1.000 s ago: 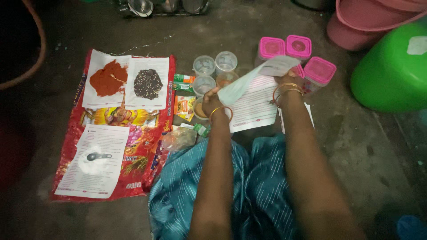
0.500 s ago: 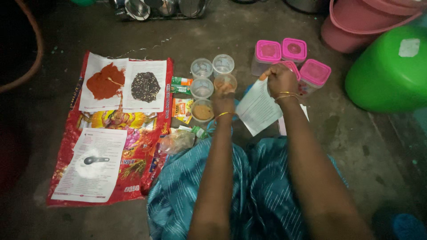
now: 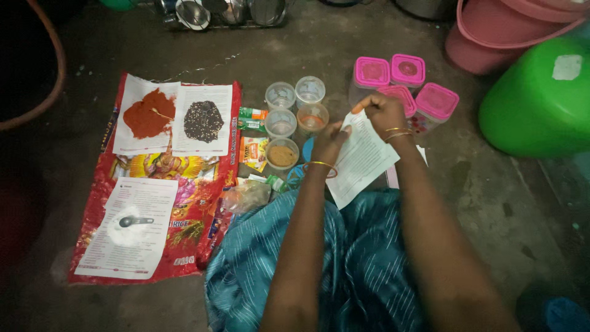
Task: The person sits on the floor and pours grains from a paper sheet into a plastic container, then closes the container with a lid. The workspace includes multiple containers and packets of spices.
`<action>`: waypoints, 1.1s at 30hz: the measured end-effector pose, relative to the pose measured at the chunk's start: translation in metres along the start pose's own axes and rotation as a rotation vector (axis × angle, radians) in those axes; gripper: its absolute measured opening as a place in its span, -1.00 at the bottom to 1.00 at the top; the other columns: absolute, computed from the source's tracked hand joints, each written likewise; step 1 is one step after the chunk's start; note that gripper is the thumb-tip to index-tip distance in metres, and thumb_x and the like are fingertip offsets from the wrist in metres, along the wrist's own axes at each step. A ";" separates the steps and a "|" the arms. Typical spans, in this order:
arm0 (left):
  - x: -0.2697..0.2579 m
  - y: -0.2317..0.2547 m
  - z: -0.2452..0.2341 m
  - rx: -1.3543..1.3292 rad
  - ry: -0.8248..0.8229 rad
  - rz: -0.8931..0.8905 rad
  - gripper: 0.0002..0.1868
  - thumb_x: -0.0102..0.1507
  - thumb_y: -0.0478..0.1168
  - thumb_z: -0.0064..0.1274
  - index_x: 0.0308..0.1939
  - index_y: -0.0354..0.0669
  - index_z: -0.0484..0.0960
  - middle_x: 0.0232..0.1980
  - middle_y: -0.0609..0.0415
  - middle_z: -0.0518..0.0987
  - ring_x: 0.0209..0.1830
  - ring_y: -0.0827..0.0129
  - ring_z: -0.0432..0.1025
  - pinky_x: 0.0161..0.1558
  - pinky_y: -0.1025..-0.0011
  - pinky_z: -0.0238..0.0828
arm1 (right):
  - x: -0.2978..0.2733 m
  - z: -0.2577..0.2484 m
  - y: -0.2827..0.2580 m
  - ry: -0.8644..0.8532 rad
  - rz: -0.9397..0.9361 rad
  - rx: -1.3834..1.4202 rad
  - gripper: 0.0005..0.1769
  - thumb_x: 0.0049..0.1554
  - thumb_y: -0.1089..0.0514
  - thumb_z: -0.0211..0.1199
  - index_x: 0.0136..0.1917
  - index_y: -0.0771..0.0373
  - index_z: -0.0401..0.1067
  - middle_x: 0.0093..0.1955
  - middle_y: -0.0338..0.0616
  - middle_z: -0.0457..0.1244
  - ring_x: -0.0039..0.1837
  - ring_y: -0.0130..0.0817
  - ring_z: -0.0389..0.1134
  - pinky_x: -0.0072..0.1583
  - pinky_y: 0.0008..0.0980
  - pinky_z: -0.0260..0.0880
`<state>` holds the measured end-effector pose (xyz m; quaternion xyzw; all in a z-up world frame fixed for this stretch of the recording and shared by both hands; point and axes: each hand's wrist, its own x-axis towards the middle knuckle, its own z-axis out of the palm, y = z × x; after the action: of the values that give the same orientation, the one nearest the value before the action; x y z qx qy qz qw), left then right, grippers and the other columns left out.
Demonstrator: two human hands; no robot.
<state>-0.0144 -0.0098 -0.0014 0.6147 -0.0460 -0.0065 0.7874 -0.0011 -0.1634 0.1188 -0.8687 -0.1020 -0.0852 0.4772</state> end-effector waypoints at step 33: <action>0.005 0.003 -0.033 -0.756 0.603 0.047 -0.71 0.31 -0.12 0.16 -0.15 -0.36 0.60 -0.18 -0.09 0.67 -0.30 0.30 0.56 -0.22 0.34 0.54 | 0.003 0.014 0.026 0.014 0.162 0.070 -0.60 -0.03 0.11 0.58 0.03 0.19 0.48 0.02 -0.22 0.37 0.10 -0.43 0.37 0.19 -0.36 0.38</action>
<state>-0.0068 0.0228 -0.0057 0.2589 0.1762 0.1734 0.9337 0.0097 -0.1651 0.0908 -0.8562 -0.0308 -0.0489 0.5133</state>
